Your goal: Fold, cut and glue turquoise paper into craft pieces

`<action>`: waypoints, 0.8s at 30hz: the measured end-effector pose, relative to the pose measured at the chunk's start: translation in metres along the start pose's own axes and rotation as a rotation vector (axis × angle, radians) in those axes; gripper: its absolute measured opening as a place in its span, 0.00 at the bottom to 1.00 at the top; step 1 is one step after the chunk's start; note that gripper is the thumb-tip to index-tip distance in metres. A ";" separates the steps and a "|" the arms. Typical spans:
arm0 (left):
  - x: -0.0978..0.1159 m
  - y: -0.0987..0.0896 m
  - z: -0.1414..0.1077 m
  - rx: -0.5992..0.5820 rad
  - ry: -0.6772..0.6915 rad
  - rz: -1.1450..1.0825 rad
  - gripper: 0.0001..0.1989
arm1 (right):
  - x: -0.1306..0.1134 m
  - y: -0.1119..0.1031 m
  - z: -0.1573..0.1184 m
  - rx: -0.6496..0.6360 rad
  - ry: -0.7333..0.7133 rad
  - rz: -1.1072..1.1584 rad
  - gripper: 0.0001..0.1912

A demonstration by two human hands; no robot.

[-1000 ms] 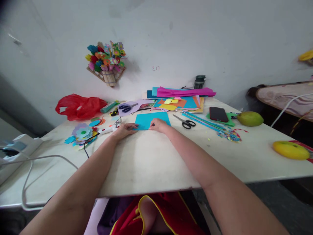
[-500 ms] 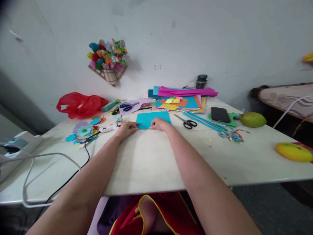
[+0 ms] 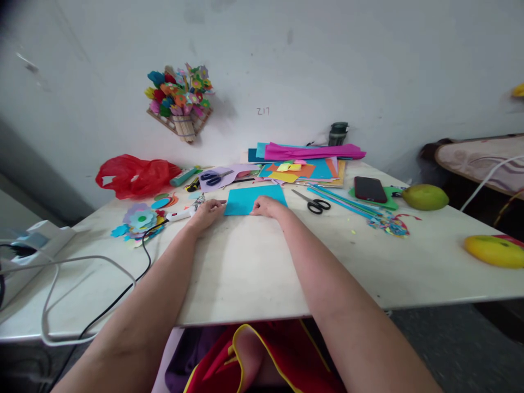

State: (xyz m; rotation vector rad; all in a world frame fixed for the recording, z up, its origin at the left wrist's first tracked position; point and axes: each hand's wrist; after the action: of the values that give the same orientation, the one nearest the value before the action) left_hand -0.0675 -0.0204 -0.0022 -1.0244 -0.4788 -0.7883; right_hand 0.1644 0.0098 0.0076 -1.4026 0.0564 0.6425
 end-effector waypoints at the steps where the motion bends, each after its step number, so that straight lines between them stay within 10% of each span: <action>1: -0.001 0.001 0.001 -0.014 0.043 0.005 0.11 | 0.000 0.000 0.000 0.000 -0.003 0.001 0.08; 6: -0.003 0.006 0.003 -0.058 0.230 0.047 0.08 | 0.001 0.000 -0.001 0.020 -0.022 0.032 0.06; 24: 0.001 0.011 0.003 -0.144 0.151 0.071 0.07 | -0.013 0.004 -0.007 0.092 -0.030 0.023 0.08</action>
State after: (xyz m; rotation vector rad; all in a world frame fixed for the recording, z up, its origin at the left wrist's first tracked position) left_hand -0.0580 -0.0149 -0.0060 -1.0996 -0.2573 -0.8388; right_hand 0.1536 -0.0012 0.0078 -1.3050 0.0774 0.6715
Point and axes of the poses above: each hand's wrist, its own z-axis towards the middle knuckle, its own y-axis out of the palm, x = y × z, and after that the axes turned 11 degrees about x, right-handed
